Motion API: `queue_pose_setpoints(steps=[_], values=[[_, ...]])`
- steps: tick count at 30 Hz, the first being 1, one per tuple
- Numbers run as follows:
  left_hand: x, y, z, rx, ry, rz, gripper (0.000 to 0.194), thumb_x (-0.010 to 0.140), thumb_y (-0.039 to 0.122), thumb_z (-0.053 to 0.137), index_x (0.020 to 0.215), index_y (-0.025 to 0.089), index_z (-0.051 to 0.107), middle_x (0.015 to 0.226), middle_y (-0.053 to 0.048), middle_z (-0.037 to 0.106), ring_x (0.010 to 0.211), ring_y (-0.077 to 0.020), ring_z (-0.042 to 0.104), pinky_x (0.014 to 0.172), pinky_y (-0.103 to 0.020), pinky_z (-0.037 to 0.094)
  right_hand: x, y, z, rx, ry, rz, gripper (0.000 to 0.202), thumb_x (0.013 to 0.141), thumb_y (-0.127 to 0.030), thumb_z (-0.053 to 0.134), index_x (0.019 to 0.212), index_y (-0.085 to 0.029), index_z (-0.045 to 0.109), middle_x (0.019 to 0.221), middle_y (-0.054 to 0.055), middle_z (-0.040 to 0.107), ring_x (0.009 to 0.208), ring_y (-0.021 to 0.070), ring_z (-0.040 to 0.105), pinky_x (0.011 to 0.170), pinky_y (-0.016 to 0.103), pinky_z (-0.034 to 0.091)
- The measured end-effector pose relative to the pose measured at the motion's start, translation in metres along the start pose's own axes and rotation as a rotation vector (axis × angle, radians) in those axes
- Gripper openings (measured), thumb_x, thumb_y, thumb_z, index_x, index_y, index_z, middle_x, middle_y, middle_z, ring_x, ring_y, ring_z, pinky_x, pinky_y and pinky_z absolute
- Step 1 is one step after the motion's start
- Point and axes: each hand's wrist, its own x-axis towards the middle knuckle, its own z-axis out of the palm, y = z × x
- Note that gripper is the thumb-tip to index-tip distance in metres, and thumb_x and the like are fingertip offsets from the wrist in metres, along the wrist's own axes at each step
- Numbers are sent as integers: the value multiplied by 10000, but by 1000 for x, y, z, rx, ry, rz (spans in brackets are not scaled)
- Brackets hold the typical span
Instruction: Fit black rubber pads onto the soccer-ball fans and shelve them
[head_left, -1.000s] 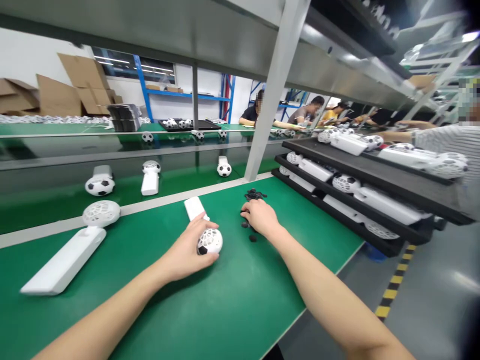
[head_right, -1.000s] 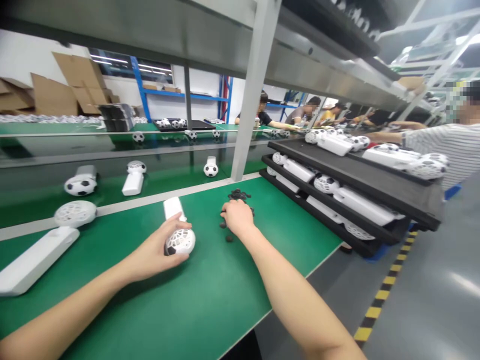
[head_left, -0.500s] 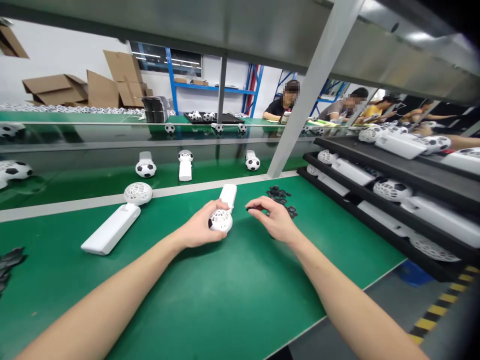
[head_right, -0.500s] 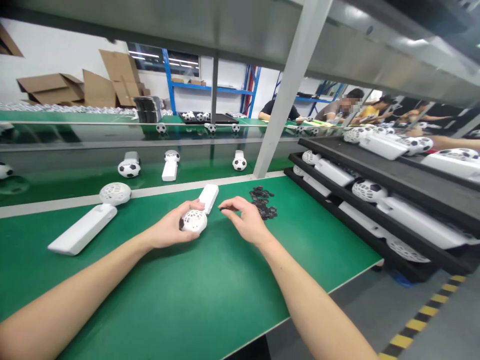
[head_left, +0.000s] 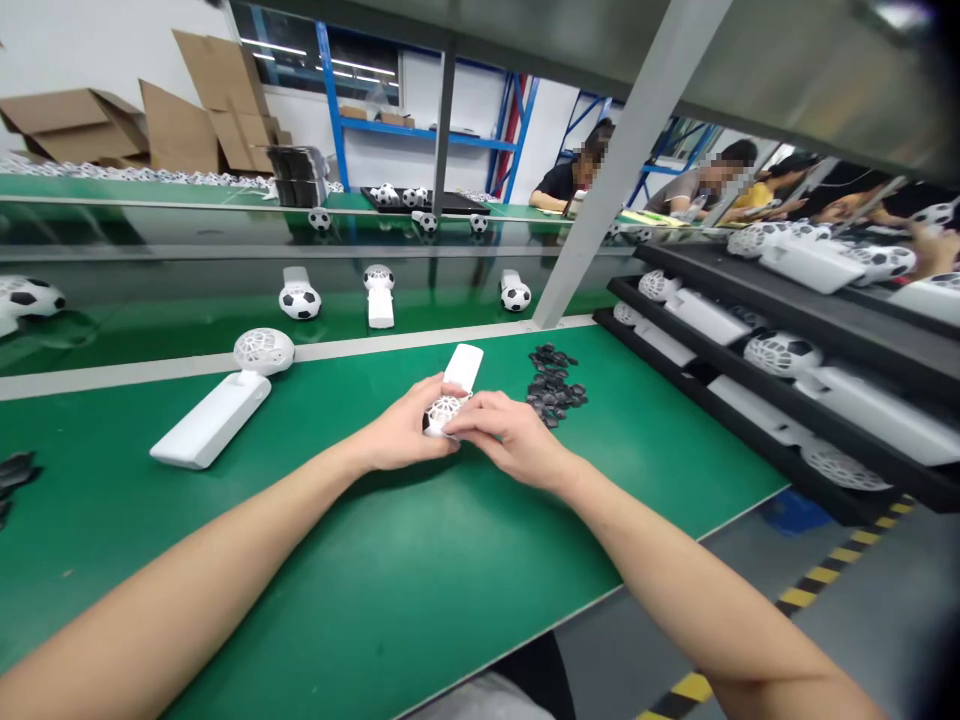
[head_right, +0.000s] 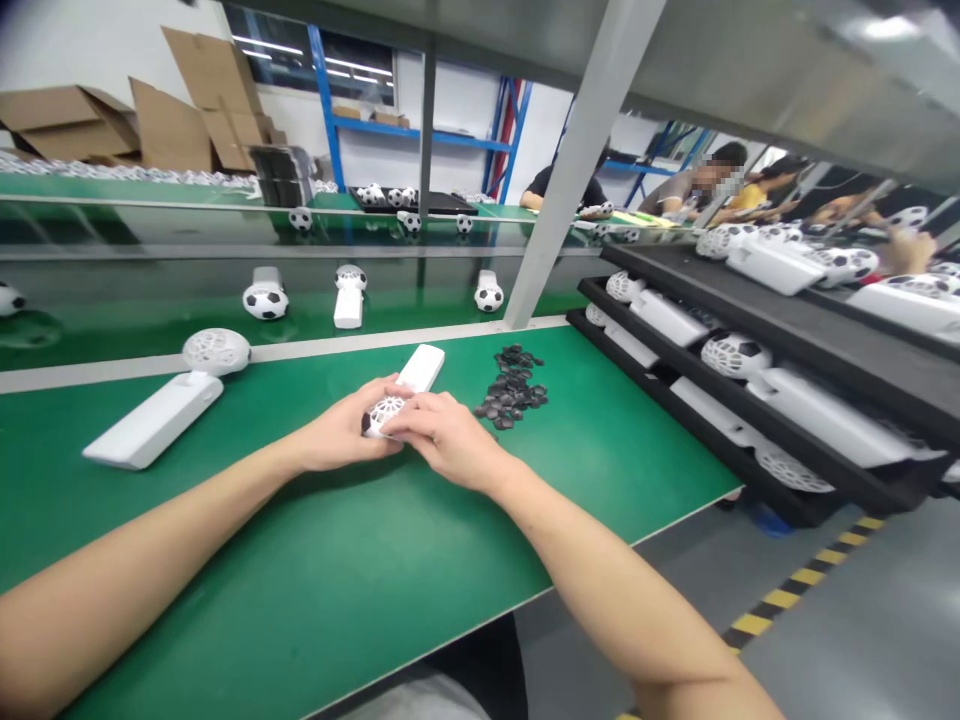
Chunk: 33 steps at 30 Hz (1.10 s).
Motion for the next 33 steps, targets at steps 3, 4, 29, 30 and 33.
queue_pose_setpoints(steps=[3,4,29,30,33], values=[[-2,4,4,8,24,47,611,634,281,634,1200,186,425,1342,-91,355,1289,-243,260,1071,-374,212,1,-4,1,5,5,4,149,817,-151,512,840,-223,641,858,5,643,877,143,561,839,308,373],[-4,4,6,-2,35,75,611,631,271,629,1198,181,420,1339,-94,360,1264,-241,308,1065,-370,235,1,-6,1,29,17,16,143,802,-138,529,811,-219,647,850,4,639,871,139,561,845,300,374],[2,-7,11,-21,247,-156,414,616,363,516,1013,245,524,1084,-42,445,853,-225,560,705,-332,480,-1,57,-43,-623,91,840,167,731,-133,561,851,-187,665,909,99,646,842,223,596,658,296,420],[3,-9,6,-21,233,-169,431,606,346,512,1026,247,521,1080,-36,458,829,-220,567,683,-322,481,0,57,-43,-636,91,831,164,730,-123,558,836,-186,667,892,96,653,823,220,604,649,292,418],[1,-11,-4,42,193,-185,451,608,312,512,1052,236,515,1046,-31,496,827,-218,570,716,-322,472,0,56,-44,-659,101,808,163,751,-121,534,825,-185,664,852,92,666,787,216,615,642,292,413]])
